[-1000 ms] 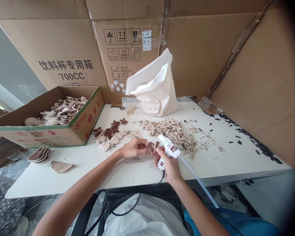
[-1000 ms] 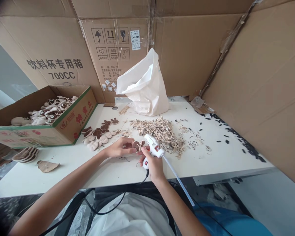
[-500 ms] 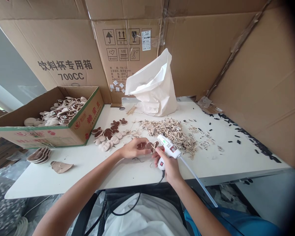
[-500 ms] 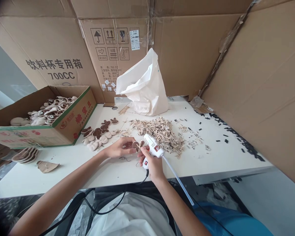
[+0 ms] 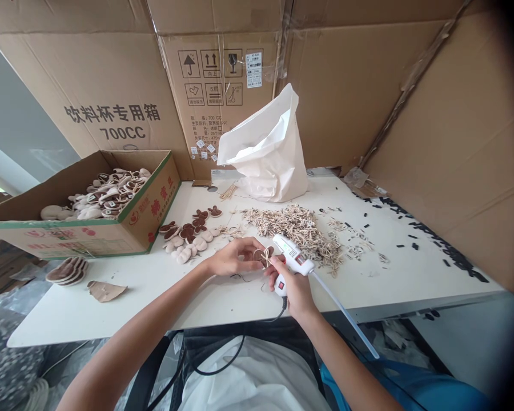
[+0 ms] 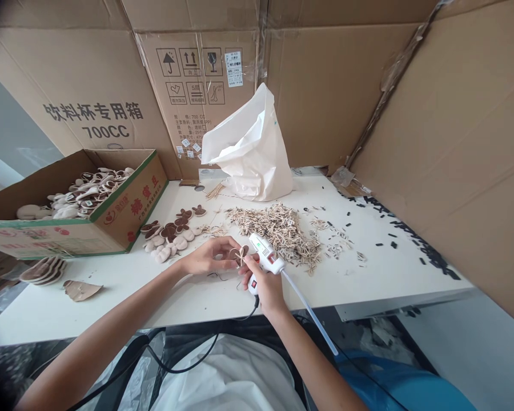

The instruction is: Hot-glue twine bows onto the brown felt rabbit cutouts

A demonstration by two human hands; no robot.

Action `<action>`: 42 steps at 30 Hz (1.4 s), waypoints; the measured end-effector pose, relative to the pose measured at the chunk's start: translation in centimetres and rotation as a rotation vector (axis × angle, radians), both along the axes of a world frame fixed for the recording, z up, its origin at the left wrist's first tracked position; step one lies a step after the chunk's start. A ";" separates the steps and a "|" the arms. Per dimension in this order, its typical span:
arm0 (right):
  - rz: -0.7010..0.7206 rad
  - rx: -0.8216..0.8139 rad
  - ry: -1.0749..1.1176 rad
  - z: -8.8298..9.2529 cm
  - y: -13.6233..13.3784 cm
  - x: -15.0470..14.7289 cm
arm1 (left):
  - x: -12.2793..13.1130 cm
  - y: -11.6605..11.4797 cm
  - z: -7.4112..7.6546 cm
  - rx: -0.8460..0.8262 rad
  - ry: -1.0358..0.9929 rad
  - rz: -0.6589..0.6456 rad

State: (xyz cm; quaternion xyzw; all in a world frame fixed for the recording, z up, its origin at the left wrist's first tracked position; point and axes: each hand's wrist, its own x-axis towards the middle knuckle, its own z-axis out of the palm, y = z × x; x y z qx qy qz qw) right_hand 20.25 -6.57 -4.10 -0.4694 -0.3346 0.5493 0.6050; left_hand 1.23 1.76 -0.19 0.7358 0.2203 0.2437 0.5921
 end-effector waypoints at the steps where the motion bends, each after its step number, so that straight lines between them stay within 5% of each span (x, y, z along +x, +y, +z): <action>1: -0.001 0.000 -0.001 0.0 0.0 0.0 | 0.0 0.0 0.0 -0.009 0.004 0.002; 27: 0.002 0.003 -0.015 -0.2 -0.1 0.0 | -0.2 0.2 -0.4 -0.108 -0.019 -0.068; 42: 0.035 0.014 -0.056 0.1 -0.2 -0.1 | 0.1 -0.2 0.0 0.015 0.131 -0.109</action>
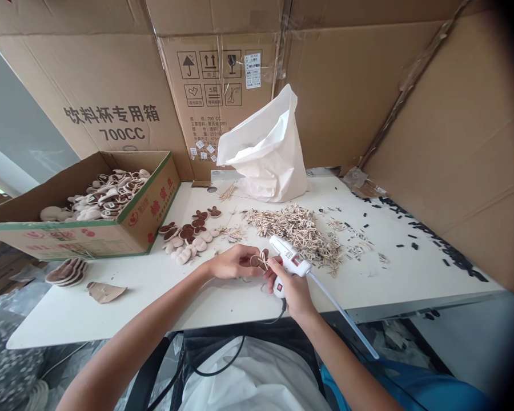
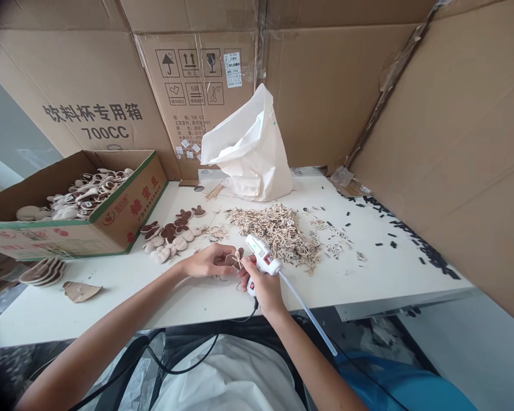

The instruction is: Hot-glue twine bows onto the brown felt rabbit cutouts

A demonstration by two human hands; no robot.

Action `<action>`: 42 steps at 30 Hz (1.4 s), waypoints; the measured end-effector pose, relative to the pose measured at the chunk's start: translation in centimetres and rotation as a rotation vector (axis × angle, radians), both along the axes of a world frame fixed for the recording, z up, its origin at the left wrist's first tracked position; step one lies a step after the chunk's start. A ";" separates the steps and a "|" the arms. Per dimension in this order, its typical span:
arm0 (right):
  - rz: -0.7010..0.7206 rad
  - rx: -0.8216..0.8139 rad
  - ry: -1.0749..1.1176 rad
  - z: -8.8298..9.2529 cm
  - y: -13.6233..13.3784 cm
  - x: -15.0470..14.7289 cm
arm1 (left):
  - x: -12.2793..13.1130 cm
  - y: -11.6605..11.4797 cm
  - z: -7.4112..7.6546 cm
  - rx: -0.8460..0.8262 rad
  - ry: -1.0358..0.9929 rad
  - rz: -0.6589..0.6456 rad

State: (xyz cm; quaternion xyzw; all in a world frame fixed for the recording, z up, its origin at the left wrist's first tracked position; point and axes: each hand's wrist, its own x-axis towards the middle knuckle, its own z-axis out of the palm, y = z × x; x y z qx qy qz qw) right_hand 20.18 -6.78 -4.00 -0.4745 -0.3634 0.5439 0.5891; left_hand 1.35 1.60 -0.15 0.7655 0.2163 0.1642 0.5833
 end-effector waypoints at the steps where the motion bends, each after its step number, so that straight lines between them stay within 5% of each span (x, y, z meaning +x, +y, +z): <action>1: 0.002 0.002 -0.005 0.0 0.0 0.0 | 0.0 -0.1 0.1 0.002 0.006 -0.009; 42: 0.036 0.013 -0.017 -0.5 -0.1 0.1 | 0.1 -0.2 0.4 0.029 0.025 0.009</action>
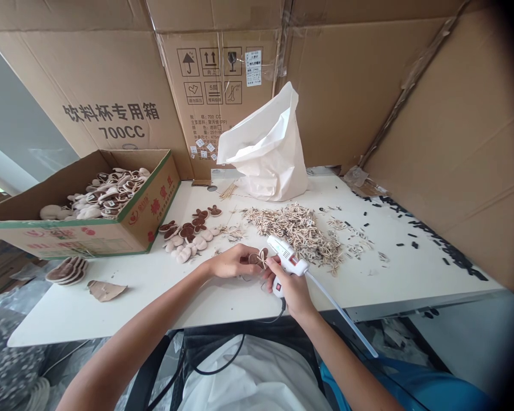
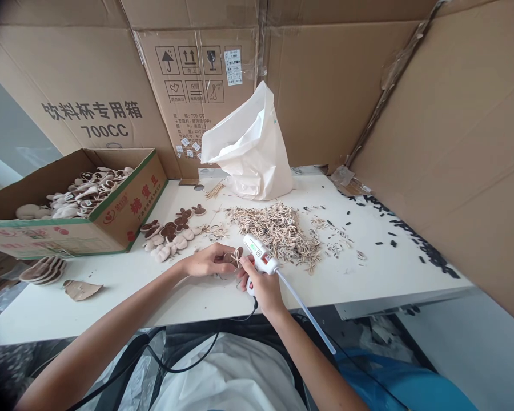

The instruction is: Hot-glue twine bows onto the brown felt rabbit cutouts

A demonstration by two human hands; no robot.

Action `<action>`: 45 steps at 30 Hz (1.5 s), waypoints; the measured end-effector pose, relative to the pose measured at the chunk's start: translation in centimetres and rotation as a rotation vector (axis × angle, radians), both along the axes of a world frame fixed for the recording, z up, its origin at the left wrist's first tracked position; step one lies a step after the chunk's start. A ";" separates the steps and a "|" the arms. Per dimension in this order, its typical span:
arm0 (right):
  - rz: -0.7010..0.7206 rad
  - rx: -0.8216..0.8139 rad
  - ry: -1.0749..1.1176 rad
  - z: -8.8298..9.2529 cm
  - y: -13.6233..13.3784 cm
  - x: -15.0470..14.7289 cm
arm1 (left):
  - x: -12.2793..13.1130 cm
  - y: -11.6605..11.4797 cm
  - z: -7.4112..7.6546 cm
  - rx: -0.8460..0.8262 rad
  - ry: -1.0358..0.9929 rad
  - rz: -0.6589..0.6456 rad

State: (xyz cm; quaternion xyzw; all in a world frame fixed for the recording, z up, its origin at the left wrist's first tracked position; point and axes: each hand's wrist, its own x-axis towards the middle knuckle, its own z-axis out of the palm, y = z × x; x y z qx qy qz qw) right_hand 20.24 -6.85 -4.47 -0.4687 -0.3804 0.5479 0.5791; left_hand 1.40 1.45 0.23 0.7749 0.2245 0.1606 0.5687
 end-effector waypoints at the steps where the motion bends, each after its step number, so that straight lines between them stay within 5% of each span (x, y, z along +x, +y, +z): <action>1: -0.001 0.000 0.000 0.0 0.0 0.0 | 0.0 0.0 0.0 -0.001 -0.001 -0.002; 34: -0.002 0.009 -0.012 0.4 -0.1 -0.1 | 0.2 -0.2 0.0 -0.049 -0.024 -0.056; 45: -0.044 0.010 0.032 -0.1 0.1 -0.1 | -0.5 0.5 -0.4 -0.166 -0.272 0.151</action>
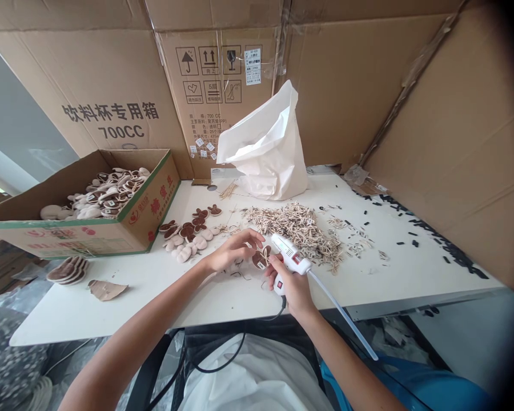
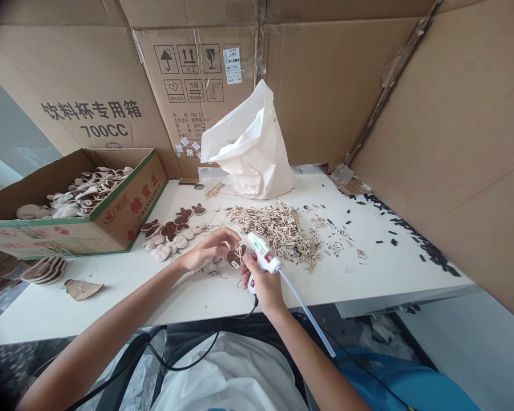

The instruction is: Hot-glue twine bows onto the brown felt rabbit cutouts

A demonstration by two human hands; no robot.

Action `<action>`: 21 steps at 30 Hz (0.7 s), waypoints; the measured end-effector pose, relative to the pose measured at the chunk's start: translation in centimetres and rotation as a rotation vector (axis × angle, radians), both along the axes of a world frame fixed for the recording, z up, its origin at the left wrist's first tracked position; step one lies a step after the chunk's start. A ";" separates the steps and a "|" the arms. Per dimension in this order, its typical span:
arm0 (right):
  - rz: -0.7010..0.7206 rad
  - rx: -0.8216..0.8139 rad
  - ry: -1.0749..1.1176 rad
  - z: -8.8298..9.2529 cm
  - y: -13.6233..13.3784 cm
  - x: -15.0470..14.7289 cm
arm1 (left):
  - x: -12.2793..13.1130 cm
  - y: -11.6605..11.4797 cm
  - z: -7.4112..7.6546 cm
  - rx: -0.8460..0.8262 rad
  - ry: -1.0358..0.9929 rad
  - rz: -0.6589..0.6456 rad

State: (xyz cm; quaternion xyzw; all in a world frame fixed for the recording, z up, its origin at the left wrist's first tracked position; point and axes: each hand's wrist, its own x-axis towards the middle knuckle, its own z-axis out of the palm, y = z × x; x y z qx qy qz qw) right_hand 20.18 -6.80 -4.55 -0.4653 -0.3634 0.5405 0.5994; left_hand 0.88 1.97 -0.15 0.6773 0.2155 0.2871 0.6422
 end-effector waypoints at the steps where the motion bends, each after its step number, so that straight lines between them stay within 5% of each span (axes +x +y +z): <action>1: -0.004 -0.003 0.000 0.0 0.0 0.0 | 0.0 0.1 0.1 -0.002 -0.017 0.018; 9: -0.035 -0.017 -0.001 0.2 0.0 0.0 | -0.1 0.9 -0.6 0.018 -0.034 0.317; 21: -0.061 -0.018 -0.006 0.0 0.0 0.1 | -0.1 1.1 -1.0 -0.040 -0.078 0.319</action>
